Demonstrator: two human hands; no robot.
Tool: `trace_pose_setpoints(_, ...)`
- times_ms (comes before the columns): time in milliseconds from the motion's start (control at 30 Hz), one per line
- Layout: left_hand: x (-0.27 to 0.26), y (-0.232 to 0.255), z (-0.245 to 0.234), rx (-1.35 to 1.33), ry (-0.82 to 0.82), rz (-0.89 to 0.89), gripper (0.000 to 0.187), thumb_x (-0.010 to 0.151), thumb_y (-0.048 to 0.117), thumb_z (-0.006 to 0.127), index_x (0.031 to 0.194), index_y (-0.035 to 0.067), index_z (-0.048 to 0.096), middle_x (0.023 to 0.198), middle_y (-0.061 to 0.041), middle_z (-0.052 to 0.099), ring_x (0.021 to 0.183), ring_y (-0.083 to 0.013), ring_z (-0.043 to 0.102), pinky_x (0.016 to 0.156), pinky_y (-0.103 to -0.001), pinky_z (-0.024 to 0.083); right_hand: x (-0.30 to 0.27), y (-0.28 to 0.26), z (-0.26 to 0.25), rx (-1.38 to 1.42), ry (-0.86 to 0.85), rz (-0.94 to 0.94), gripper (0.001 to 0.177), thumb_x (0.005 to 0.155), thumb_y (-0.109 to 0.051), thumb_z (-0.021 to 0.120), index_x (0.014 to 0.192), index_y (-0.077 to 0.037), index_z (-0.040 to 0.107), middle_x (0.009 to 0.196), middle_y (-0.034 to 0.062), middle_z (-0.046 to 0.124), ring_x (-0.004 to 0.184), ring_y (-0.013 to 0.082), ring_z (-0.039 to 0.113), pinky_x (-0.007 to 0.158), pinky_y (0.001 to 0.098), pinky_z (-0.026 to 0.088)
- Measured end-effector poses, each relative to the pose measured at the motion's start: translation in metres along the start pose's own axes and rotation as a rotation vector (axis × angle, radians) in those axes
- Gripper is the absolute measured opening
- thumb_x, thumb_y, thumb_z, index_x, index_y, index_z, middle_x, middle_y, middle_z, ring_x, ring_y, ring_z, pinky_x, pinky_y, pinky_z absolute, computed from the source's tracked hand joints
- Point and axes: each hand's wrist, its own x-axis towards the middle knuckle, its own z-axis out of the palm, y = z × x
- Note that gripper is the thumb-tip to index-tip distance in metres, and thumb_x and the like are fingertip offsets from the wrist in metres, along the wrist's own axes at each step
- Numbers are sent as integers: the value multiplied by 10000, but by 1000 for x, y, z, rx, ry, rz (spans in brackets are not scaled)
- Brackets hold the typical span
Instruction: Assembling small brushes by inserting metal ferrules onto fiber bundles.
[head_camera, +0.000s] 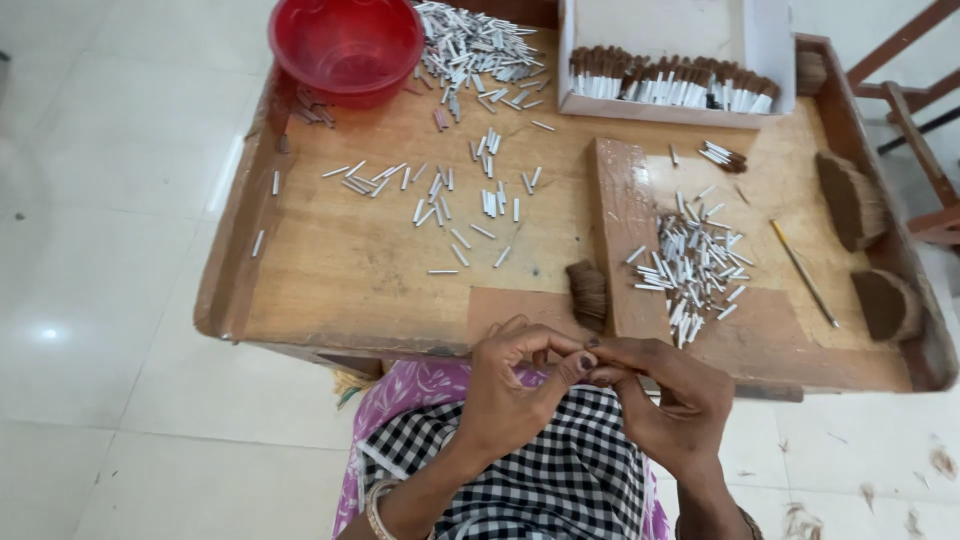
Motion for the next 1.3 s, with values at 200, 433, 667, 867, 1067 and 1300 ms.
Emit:
trace_pose_setpoints(200,10,-3,-29,505,267,176,130,899,236,772,975,133,793,894,-29,724,834,-208,564,802,-362,401,2,12,22,-146,81,-60,288,774,201,614,914,-10,753,879,71,768,757,114,742,594,216,513)
trace_pose_setpoints(433,27,-14,-54,1120,415,118,129,841,122,696,970,114,690,976,-101,663,948,-292,575,808,-425,353,6,7,31,-122,106,-99,300,744,204,594,891,-14,739,917,97,772,832,138,755,643,222,549)
trace_pose_setpoints(667,1,3,-9,274,97,172,182,820,-71,655,939,67,650,944,1,686,896,-201,572,844,-366,353,-9,17,28,200,93,54,227,807,195,655,909,11,738,1006,149,779,864,127,751,626,185,537)
trace_pose_setpoints(867,-2,6,-5,233,106,208,160,835,-53,686,912,75,631,948,16,691,899,-196,568,847,-363,343,-8,7,25,69,136,-4,209,825,182,659,904,4,735,990,132,784,805,122,755,598,191,536)
trace_pose_setpoints(1067,-4,9,-3,437,194,265,188,803,-46,680,907,104,633,937,43,685,894,-190,578,818,-378,327,-4,-10,15,-309,129,-230,250,817,157,702,966,-35,763,1029,96,775,850,175,770,682,250,579)
trace_pose_setpoints(1300,-6,10,1,562,294,311,131,880,50,719,941,122,629,957,48,684,910,-186,587,830,-379,331,4,-19,9,-253,-14,-169,343,778,151,700,1066,-26,761,1075,115,766,948,194,771,760,276,610)
